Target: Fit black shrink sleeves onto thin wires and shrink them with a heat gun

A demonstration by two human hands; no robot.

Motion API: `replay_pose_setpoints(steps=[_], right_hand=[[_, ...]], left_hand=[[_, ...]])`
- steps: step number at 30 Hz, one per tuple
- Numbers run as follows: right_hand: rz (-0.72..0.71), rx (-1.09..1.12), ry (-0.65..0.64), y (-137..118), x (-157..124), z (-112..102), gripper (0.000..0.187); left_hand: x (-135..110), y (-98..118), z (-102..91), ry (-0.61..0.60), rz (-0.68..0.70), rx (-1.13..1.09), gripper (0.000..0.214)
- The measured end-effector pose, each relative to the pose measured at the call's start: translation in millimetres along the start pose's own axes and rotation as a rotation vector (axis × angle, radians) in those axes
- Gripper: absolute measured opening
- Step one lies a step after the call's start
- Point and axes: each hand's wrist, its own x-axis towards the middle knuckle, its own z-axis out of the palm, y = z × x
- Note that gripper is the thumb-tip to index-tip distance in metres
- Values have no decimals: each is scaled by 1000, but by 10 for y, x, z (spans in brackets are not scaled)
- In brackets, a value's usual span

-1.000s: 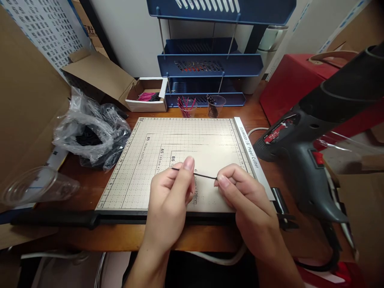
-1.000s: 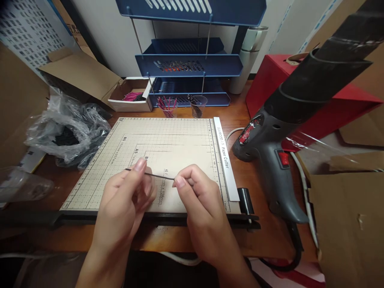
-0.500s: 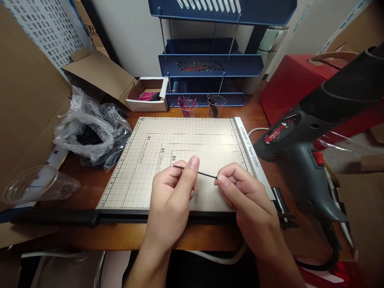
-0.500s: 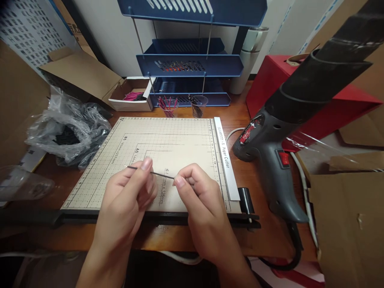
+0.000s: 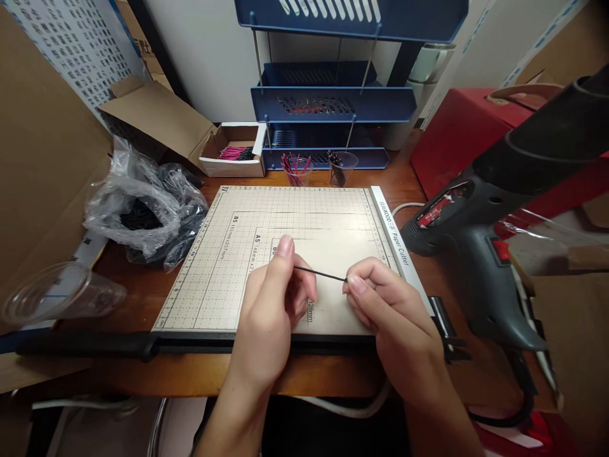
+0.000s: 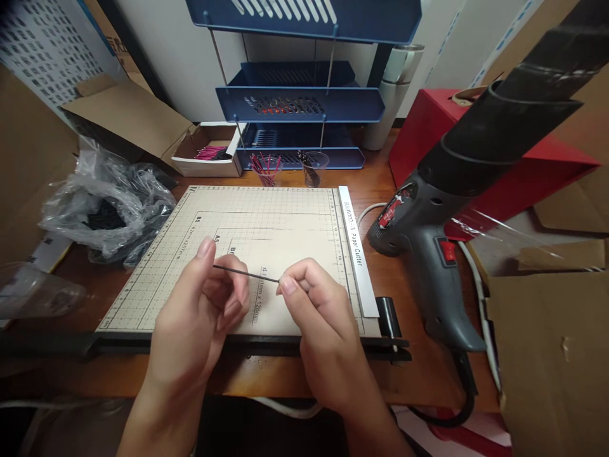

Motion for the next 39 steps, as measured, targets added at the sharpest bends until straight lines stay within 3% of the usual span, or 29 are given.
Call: replay_pose_setpoints(steps=[6, 11, 18, 26, 39], right_hand=[[12, 2, -5, -1, 0, -6, 38], [19, -8, 17, -7, 5, -5, 38], [-2, -19, 23, 15, 10, 6, 37], [-16, -6, 19, 18, 7, 7, 39], [-23, -11, -11, 19, -9, 0, 38]], left_hand=[[5, 5, 6, -51, 40, 79, 57], [-20, 10, 3, -35, 14, 21, 67], [-18, -23, 1, -6, 27, 31, 57], [-55, -65, -55, -71, 82, 90, 38], [-52, -57, -49, -137, 60, 114, 38]])
